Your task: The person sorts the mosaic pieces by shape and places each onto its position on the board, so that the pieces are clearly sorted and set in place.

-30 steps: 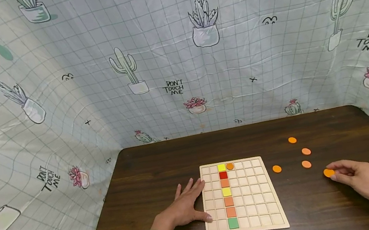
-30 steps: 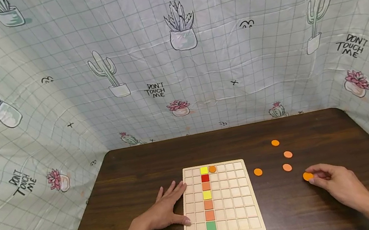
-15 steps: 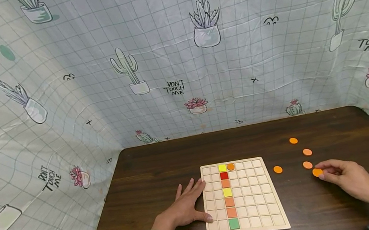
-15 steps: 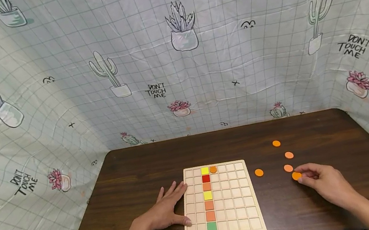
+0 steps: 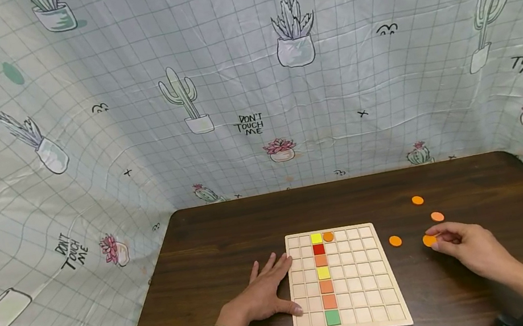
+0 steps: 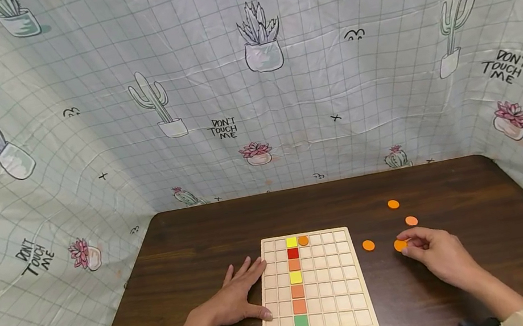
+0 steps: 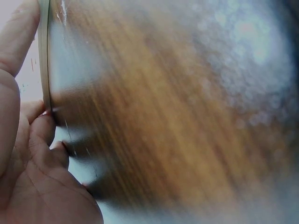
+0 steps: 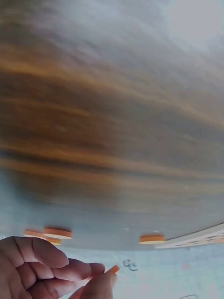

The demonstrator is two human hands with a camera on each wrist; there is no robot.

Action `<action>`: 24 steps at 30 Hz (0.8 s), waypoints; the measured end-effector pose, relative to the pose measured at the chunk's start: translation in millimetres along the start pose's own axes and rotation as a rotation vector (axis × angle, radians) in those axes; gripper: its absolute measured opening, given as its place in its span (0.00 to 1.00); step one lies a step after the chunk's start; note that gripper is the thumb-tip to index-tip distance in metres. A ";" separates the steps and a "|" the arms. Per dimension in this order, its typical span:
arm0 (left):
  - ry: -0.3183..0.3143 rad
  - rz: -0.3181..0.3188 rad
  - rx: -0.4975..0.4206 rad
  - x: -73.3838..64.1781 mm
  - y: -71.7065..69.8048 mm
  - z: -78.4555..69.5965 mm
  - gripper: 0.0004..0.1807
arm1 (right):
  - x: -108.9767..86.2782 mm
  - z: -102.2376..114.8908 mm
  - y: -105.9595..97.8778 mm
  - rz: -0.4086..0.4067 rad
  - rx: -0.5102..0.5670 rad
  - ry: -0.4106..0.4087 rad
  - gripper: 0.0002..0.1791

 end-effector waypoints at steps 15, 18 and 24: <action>-0.003 -0.001 0.013 -0.3 -1.4 -1.3 0.61 | 15.8 33.7 34.7 0.030 0.121 -0.009 0.14; -0.006 0.000 0.015 -0.5 -1.3 -1.2 0.61 | 18.7 41.1 43.8 0.042 0.154 -0.003 0.14; -0.010 0.006 0.004 -0.8 -0.3 -0.8 0.60 | 24.5 56.7 58.8 0.064 0.204 -0.024 0.13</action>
Point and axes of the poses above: each hand's wrist, its own x-axis towards the middle knuckle, its own y-axis out of the palm, z = x × y, the point moved 7 cm from there along x, towards the middle knuckle, and after that the axes turned 9 degrees about x, right-handed, at the moved point
